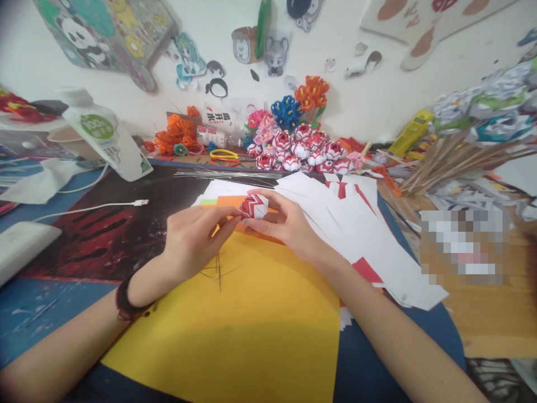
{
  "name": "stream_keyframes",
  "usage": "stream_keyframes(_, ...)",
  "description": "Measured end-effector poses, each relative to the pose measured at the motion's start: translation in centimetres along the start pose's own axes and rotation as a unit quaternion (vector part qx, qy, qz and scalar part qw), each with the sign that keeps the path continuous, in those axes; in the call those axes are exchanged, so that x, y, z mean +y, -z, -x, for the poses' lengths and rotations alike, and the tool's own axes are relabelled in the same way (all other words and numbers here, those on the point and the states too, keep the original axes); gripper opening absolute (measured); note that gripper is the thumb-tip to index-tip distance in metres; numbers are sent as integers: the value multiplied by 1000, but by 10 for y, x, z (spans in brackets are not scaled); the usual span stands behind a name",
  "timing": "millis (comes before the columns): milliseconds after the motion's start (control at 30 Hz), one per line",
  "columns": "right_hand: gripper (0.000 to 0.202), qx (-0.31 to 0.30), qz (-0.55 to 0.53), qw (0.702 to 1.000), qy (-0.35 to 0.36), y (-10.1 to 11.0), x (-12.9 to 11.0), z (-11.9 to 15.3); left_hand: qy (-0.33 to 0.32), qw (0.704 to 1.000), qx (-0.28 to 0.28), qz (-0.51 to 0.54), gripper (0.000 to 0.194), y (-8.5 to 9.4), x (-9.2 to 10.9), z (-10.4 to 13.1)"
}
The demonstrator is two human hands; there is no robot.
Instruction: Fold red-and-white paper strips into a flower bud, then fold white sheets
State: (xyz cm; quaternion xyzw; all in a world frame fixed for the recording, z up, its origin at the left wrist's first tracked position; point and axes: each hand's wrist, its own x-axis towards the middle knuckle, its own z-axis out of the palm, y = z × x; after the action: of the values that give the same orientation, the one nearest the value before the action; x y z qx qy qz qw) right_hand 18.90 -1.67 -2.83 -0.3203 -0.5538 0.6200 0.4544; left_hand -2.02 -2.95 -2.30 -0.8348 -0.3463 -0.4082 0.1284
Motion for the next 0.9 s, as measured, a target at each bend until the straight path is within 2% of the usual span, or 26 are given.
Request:
stream_keyframes(200, 53, -2, 17, 1000, -1, -3, -1, 0, -48, 996, 14, -76, 1, -2, -2, 4)
stream_keyframes(367, 55, -3, 47, 999, 12, -2, 1, -1, -69, 994, 8, -82, 7, -3, 0, 3)
stream_keyframes(433, 55, -3, 37, 999, 8, -1, 2, -1, -26, 999, 13, -36, 4, -1, 3, 1)
stream_keyframes(533, 54, -2, 15, 1000, 7, 1, 2, 0, 108, 988, -32, 107, 3, 5, 7, -6)
stream_keyframes(600, 54, 4, 11, 1000, 9, 1, 1, 0, 199, 953, -78, 216, 7, 10, 9, -12)
stream_keyframes(700, 55, 6, 7, 1000, 5, 0, -1, 0, 286, 897, -111, 317, 15, 13, 8, -19)
stream_keyframes(833, 53, -1, -2, 1000, 3, -1, -2, 1, 343, 842, -118, 399, 22, 12, 6, -22)
stream_keyframes(900, 53, 0, 2, 1000, 1, -1, -1, 1, 351, 832, -117, 413, 23, 10, 5, -21)
